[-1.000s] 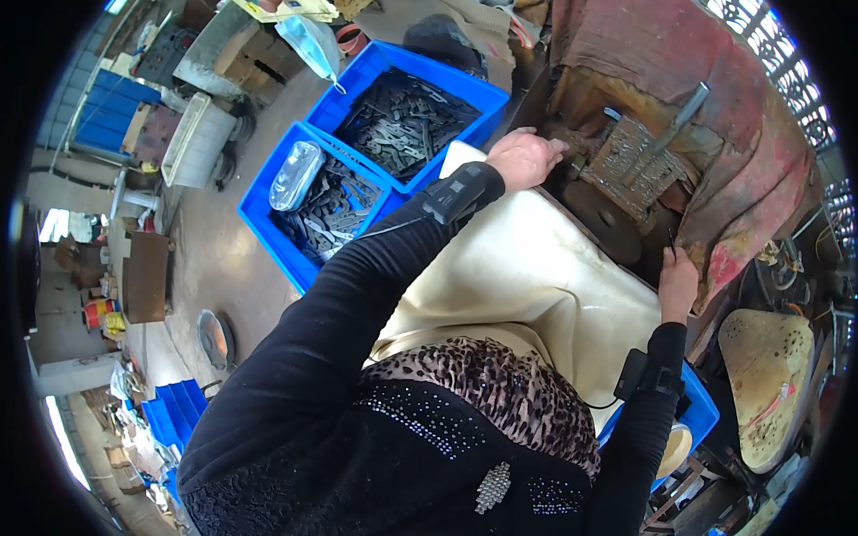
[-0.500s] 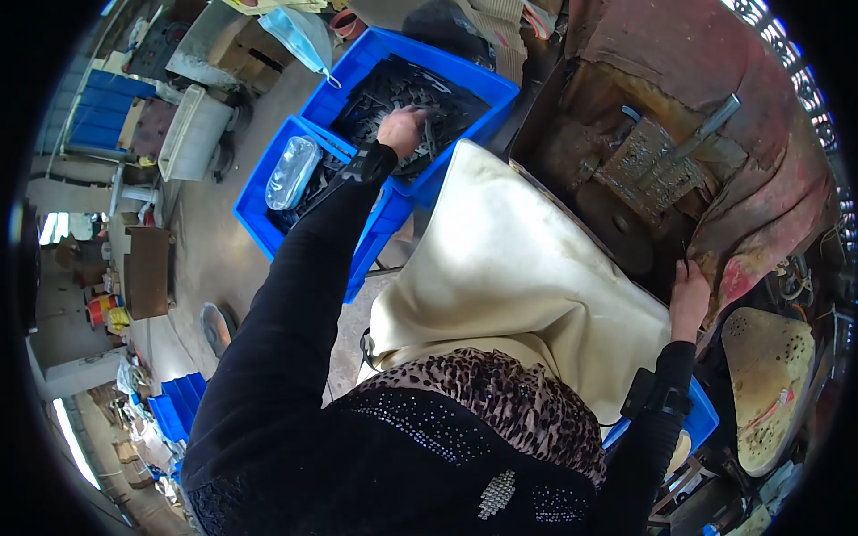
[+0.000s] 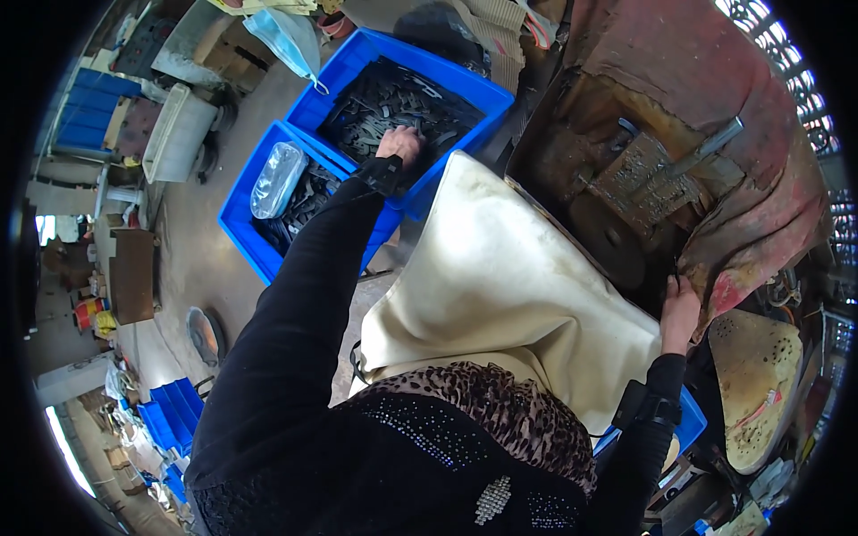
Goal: The person picks up metal pieces from a blue bin, presses them against a grinding machine, and dips them into a bucket of liquid. After dipping, the person places the finished metal pieces into a separate blue bin.
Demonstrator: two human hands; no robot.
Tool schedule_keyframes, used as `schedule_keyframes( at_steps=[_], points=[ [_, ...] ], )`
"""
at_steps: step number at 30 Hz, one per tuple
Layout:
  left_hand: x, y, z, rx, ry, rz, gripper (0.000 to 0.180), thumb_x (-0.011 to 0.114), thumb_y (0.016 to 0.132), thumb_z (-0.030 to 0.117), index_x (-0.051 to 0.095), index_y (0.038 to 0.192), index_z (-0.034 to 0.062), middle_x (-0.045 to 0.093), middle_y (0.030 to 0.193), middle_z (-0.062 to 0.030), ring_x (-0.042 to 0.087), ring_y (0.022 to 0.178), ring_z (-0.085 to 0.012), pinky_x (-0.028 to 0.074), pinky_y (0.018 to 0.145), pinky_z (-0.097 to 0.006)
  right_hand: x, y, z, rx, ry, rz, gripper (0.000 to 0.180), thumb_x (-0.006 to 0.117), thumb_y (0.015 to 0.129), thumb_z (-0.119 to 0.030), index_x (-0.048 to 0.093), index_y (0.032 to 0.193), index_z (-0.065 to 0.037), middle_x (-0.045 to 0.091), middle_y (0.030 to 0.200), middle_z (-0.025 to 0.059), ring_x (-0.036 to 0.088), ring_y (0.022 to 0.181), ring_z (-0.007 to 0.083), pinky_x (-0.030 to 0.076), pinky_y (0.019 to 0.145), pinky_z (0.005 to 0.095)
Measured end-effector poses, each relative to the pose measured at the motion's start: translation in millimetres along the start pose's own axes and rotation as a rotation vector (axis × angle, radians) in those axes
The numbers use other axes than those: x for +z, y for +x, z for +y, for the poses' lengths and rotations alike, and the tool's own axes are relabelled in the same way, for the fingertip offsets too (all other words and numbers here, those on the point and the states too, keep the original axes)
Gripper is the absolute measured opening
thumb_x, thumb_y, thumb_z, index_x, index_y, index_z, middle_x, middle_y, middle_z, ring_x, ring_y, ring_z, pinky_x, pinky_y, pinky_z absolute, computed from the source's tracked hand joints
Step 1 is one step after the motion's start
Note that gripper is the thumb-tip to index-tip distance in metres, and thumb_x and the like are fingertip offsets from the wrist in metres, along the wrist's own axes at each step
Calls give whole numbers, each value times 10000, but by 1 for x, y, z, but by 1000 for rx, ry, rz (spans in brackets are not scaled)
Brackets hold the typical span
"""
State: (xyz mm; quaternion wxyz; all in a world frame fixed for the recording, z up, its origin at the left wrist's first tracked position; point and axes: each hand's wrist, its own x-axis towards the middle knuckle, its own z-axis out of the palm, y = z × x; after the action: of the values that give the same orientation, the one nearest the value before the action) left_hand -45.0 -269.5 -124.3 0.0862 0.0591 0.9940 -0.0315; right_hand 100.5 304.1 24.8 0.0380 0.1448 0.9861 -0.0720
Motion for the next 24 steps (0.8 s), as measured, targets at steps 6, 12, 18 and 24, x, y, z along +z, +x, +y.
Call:
schedule_keyframes(
  at_steps=[6,12,18,24],
  points=[
    [12,-3,-4,-105,-128,18,290,475,938,269,663,1017,63,677,1032,-114,644,983,-284,500,811,-438,3,1,-1,-9,26,41,342,512,958,-330,627,1128,-56,643,980,269,601,949,453,478,804,497],
    [-8,-2,-9,-253,-492,118,290,503,891,253,643,989,18,686,928,-176,665,920,-328,520,776,-467,1,-2,6,-17,33,58,332,515,954,-325,631,1110,-57,645,953,264,602,926,456,478,783,508],
    [-100,-15,33,-198,-1274,276,216,474,892,63,576,1078,23,660,782,-109,572,583,-165,484,568,-297,2,-8,9,-26,26,122,301,522,941,-335,649,1023,-75,653,901,236,613,874,443,484,747,526],
    [-205,-44,157,270,-1478,246,443,392,880,-88,548,1239,121,592,903,-31,502,646,-75,431,549,-210,12,1,3,-20,135,190,268,550,920,-312,639,936,-59,652,860,225,615,865,431,483,730,535]
  ],
)
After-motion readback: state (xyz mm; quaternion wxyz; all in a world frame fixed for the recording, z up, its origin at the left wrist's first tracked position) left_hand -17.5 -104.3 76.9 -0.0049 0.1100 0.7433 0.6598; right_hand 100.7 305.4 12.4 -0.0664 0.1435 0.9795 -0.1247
